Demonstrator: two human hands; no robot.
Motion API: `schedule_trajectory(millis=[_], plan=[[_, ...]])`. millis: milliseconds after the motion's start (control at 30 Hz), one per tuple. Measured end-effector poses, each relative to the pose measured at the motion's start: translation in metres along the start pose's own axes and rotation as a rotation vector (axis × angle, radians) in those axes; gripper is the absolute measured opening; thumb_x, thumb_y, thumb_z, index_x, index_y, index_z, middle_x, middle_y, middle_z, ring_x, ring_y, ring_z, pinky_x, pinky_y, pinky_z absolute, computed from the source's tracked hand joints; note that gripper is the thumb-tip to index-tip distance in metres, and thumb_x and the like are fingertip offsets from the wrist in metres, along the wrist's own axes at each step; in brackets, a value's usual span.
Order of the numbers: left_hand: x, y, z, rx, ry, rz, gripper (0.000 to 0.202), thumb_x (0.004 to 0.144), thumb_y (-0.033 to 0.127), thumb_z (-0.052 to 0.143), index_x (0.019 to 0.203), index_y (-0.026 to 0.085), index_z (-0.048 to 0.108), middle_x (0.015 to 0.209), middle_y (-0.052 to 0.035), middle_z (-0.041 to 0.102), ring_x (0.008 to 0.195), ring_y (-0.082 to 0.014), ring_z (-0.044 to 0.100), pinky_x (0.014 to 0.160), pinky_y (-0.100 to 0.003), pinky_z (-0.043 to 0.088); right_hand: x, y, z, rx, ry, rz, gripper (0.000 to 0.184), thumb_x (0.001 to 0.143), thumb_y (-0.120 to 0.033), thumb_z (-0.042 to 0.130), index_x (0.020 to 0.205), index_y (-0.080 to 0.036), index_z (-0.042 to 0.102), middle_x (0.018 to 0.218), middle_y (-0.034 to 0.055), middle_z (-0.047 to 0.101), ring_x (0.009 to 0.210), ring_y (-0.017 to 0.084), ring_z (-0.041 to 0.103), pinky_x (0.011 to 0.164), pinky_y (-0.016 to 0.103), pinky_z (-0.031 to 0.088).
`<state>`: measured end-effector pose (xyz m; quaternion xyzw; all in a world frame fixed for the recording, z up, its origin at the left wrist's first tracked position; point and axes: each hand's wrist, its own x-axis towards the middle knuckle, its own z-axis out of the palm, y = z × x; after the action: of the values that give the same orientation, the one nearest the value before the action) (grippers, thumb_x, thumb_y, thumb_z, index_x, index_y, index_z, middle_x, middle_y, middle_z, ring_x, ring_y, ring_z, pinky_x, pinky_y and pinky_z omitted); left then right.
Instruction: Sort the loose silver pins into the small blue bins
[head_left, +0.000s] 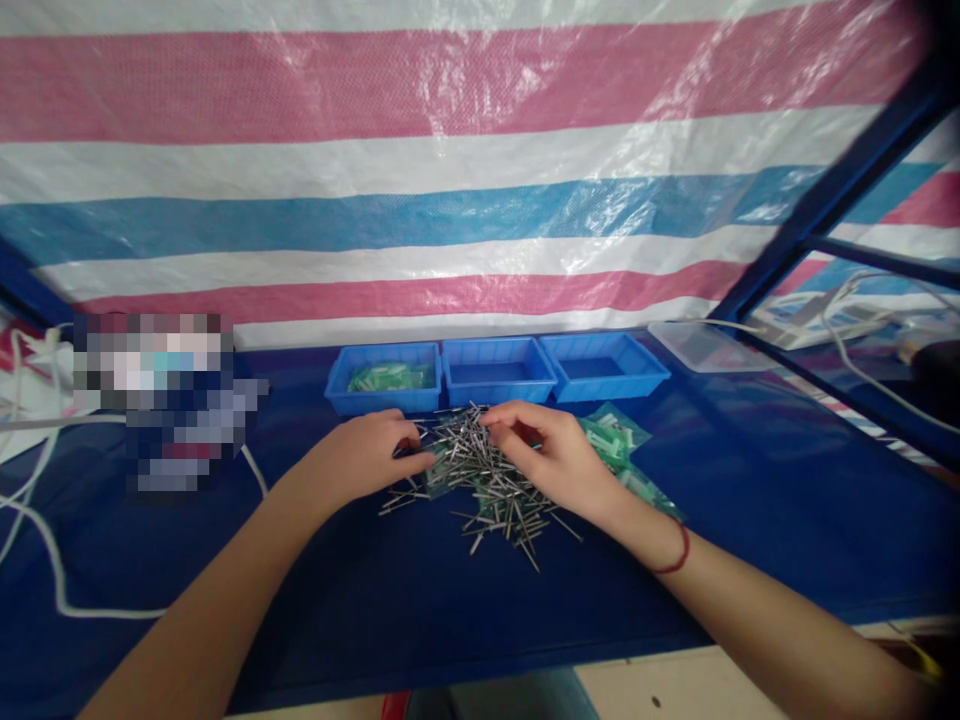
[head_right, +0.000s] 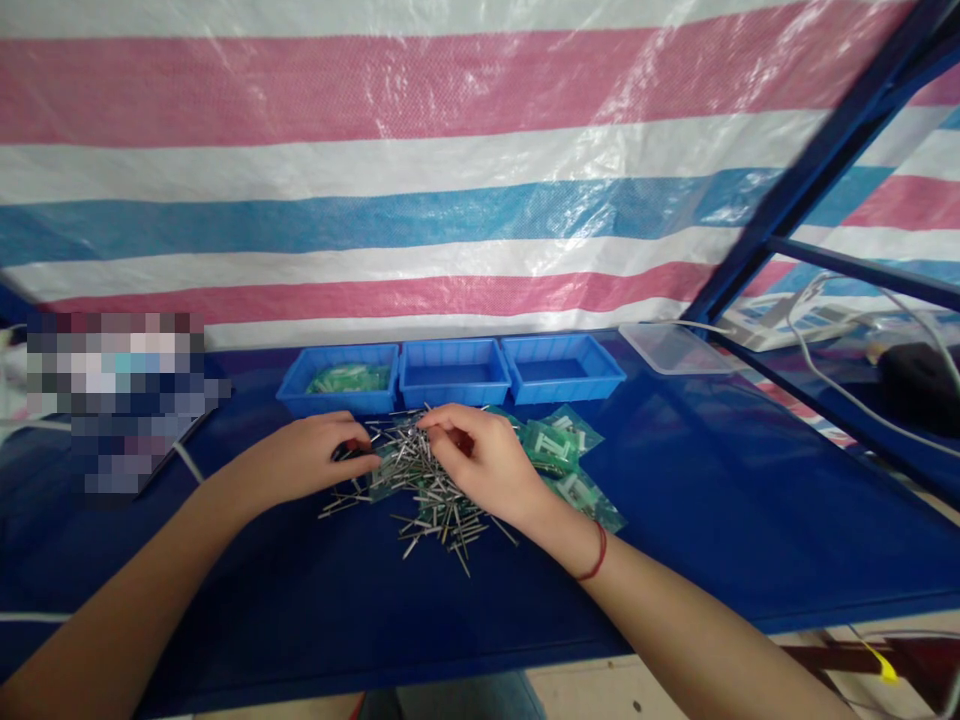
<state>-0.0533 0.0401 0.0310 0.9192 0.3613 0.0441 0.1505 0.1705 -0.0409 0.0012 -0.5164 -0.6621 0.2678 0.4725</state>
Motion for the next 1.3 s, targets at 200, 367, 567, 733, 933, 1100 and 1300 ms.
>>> schedule_trajectory(millis=[200, 367, 567, 733, 933, 1100, 1300], plan=[[-0.002, 0.004, 0.008, -0.026, -0.064, -0.003, 0.029, 0.082, 0.046, 0.057, 0.089, 0.019, 0.063, 0.090, -0.0034, 0.058, 0.074, -0.0175, 0.057, 0.067, -0.026, 0.039, 0.000, 0.001, 0.001, -0.016, -0.020, -0.013, 0.018, 0.084, -0.023, 0.051, 0.091, -0.018, 0.067, 0.071, 0.0006, 0.062, 0.059, 0.012, 0.051, 0.056, 0.026, 0.041], [0.001, 0.006, 0.005, -0.094, -0.049, -0.021, 0.021, 0.085, 0.035, 0.053, 0.073, 0.019, 0.061, 0.072, -0.0014, 0.061, 0.065, -0.0163, 0.056, 0.058, -0.024, 0.035, 0.000, 0.002, 0.001, -0.012, -0.033, -0.030, 0.017, 0.084, -0.023, 0.051, 0.091, -0.019, 0.066, 0.070, 0.0003, 0.061, 0.060, 0.012, 0.052, 0.056, 0.026, 0.041], [0.000, 0.002, -0.009, -0.048, 0.084, -0.062, 0.018, 0.088, 0.031, 0.047, 0.076, 0.019, 0.055, 0.070, -0.0003, 0.059, 0.062, -0.0160, 0.054, 0.058, -0.025, 0.033, 0.000, 0.001, 0.000, -0.005, -0.030, -0.017, 0.017, 0.083, -0.023, 0.051, 0.091, -0.018, 0.066, 0.070, 0.0004, 0.062, 0.059, 0.012, 0.052, 0.056, 0.026, 0.041], [-0.001, 0.005, -0.020, -0.109, 0.206, -0.034, 0.016, 0.089, 0.030, 0.046, 0.078, 0.019, 0.052, 0.071, 0.0006, 0.055, 0.065, -0.0156, 0.052, 0.062, -0.027, 0.035, 0.001, -0.001, -0.001, -0.091, -0.025, -0.047, 0.017, 0.084, -0.022, 0.052, 0.091, -0.018, 0.067, 0.073, 0.0003, 0.065, 0.056, 0.010, 0.051, 0.055, 0.025, 0.040], [0.002, 0.014, -0.014, -0.422, 0.201, 0.051, 0.016, 0.090, 0.034, 0.045, 0.085, 0.020, 0.051, 0.079, 0.0003, 0.057, 0.073, -0.0153, 0.055, 0.068, -0.027, 0.042, 0.002, -0.003, -0.003, -0.093, -0.020, -0.011, 0.025, 0.086, -0.036, 0.055, 0.101, -0.018, 0.064, 0.080, 0.0019, 0.066, 0.059, 0.011, 0.053, 0.056, 0.026, 0.042], [0.004, 0.019, -0.007, -0.586, 0.140, 0.048, 0.016, 0.089, 0.035, 0.049, 0.084, 0.020, 0.052, 0.078, -0.0003, 0.059, 0.073, -0.0156, 0.058, 0.068, -0.027, 0.043, 0.004, 0.002, -0.003, 0.053, -0.085, 0.002, 0.022, 0.088, -0.037, 0.052, 0.088, -0.019, 0.065, 0.074, 0.0015, 0.065, 0.062, 0.012, 0.054, 0.058, 0.026, 0.042], [0.006, 0.018, -0.006, -0.626, 0.103, -0.010, 0.020, 0.089, 0.037, 0.050, 0.089, 0.019, 0.059, 0.073, 0.0009, 0.060, 0.068, -0.0133, 0.056, 0.063, -0.024, 0.041, 0.006, 0.000, -0.006, 0.218, -0.074, 0.139, 0.018, 0.085, -0.034, 0.055, 0.077, -0.019, 0.063, 0.070, 0.0012, 0.065, 0.059, 0.012, 0.052, 0.057, 0.027, 0.041]])
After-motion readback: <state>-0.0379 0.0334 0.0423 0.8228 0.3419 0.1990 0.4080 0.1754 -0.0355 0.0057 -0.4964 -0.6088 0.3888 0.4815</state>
